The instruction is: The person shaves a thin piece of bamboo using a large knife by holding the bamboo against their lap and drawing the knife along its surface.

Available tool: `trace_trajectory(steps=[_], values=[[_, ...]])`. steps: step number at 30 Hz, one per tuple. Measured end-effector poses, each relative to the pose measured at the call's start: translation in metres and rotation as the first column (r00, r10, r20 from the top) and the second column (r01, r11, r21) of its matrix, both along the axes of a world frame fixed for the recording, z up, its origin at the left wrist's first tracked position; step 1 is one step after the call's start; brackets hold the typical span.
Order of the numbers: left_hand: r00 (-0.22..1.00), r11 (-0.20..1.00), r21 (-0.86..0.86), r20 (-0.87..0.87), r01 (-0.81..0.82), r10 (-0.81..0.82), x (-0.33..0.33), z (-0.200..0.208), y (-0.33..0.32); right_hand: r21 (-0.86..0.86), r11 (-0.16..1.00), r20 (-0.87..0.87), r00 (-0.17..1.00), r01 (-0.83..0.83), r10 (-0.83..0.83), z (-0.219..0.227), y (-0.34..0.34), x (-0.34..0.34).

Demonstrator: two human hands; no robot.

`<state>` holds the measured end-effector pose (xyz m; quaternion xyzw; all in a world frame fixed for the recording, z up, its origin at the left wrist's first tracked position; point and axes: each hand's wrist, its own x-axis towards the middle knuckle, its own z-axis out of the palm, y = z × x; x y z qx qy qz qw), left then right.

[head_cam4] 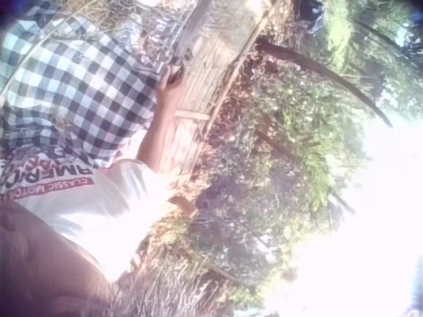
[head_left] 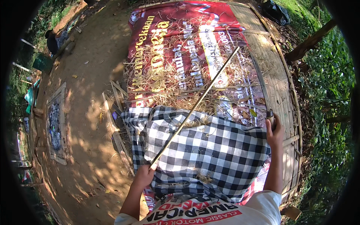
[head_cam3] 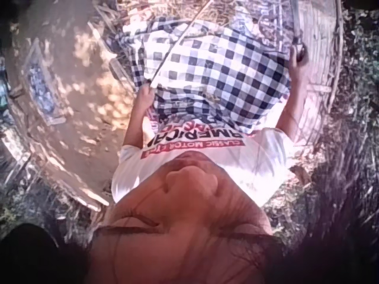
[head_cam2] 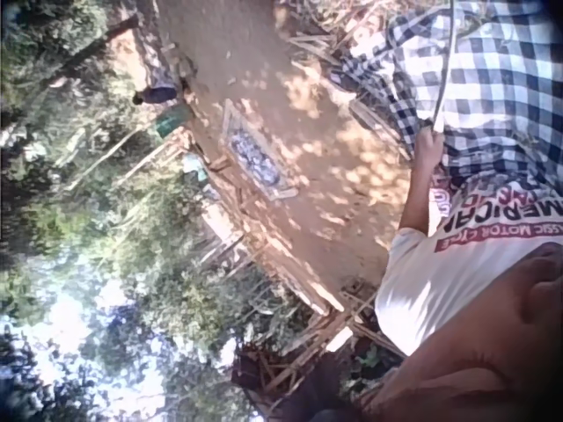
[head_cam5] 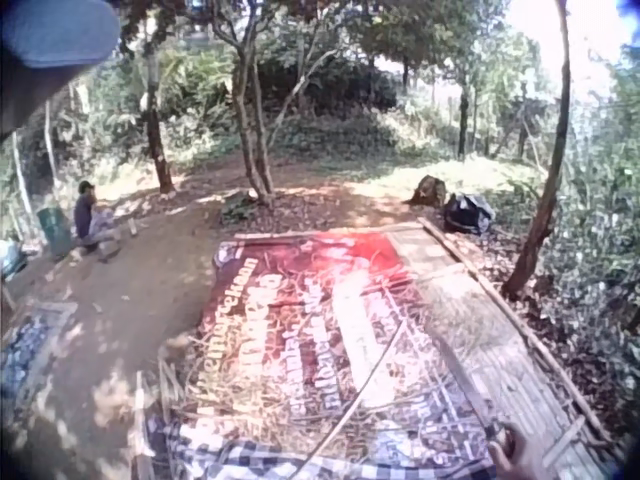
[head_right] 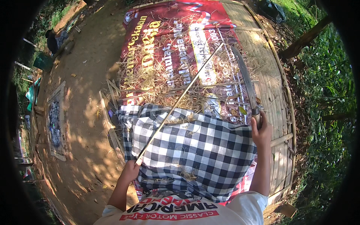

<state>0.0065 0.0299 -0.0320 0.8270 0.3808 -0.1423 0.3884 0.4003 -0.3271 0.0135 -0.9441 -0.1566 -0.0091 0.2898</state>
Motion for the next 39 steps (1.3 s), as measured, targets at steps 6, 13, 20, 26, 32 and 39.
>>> trace_trajectory(steps=[6, 13, 20, 26, 32, 39], values=[[0.999, 0.999, 0.041, -0.032, -0.012, 0.014, 0.007, 0.006, -0.006, 0.076, 0.877, 0.078, 0.88, -0.474, 0.469, 0.006, 0.088, -0.043], [0.998, 0.999, 0.03, -0.053, -0.032, 0.034, 0.011, 0.005, -0.012, -0.149, 0.68, 0.144, 0.665, -0.717, 0.733, -0.023, 0.135, -0.048], [0.998, 0.999, 0.035, -0.068, -0.016, 0.018, 0.008, 0.006, -0.01, -0.235, 0.628, 0.15, 0.61, -0.742, 0.778, -0.021, 0.13, -0.028], [0.998, 1.0, 0.009, -0.057, -0.011, 0.011, 0.011, 0.01, -0.008, -0.271, 0.627, 0.127, 0.618, -0.731, 0.776, -0.022, 0.126, -0.018], [0.998, 0.999, -0.006, -0.056, -0.036, 0.036, 0.013, 0.014, -0.009, -0.269, 0.627, 0.112, 0.623, -0.731, 0.774, -0.023, 0.116, -0.008], [0.998, 0.999, -0.031, -0.047, -0.042, 0.041, 0.016, 0.016, -0.007, -0.332, 0.64, 0.14, 0.635, -0.693, 0.76, -0.022, 0.106, 0.004]])
